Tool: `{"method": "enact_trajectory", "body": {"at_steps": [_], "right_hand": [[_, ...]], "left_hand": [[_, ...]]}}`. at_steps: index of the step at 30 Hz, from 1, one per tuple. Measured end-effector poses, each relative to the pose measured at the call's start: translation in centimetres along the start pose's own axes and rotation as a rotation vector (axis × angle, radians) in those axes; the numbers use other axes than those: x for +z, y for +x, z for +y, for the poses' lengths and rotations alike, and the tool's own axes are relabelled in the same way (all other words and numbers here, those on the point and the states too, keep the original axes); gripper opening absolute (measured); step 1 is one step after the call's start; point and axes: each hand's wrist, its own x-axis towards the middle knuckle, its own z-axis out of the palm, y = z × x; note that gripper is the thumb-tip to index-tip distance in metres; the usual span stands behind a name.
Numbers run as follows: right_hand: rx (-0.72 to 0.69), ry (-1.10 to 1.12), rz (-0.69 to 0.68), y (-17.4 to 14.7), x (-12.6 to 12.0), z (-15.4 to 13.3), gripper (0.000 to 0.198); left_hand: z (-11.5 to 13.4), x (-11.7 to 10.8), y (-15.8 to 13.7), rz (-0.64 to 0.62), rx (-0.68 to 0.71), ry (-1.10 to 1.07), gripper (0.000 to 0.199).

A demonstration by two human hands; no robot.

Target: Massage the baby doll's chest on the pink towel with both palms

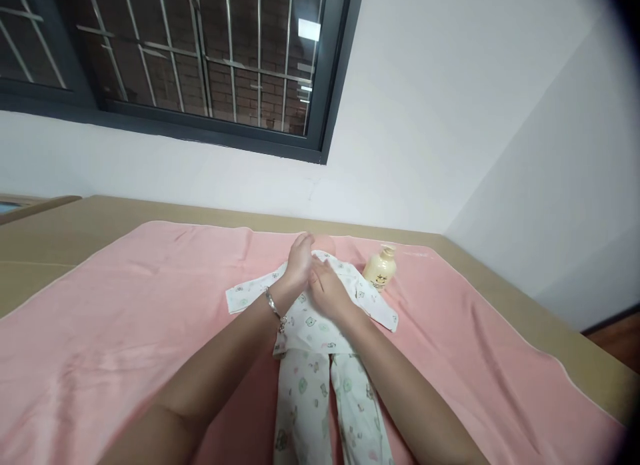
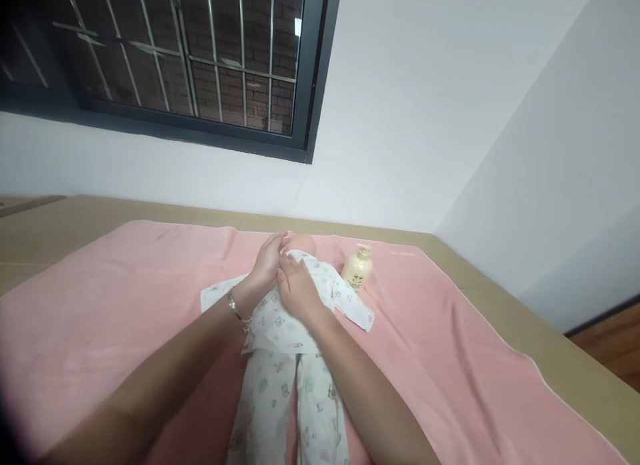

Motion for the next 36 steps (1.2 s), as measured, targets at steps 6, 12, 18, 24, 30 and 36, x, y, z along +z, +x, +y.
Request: {"method": "enact_trajectory", "body": {"at_steps": [6,12,18,24,30,36], "right_hand": [[0.367,-0.340,-0.113,0.6,-1.0,2.6,0.059],[0.363,-0.467,0.008,0.0,1.2,1.0,0.053],[0.203,-0.288,0.003,1.0,-0.8,3.8,0.043],[0.404,-0.548,0.036,-0.2,0.8,1.1,0.056],[0.109,-0.478,-0.130,-0.7,1.2,-0.7,0.059],[0.086,-0.224,-0.076,1.1,-1.5,4.4,0.045]], "left_hand": [[-5.1,0.0,-0.6,0.011,0.259,0.362,0.029],[-6.5,-0.4,-0.9,0.090,0.315,0.285,0.025],[-6.4,-0.5,-0.8,0.081,0.255,0.312,0.026],[-6.0,-0.5,-0.9,0.054,0.205,0.296,0.026],[-5.9,-1.3,-0.4,0.058,0.100,0.250,0.020],[-6.4,-1.5,-1.0,-0.007,0.207,0.344,0.026]]}}
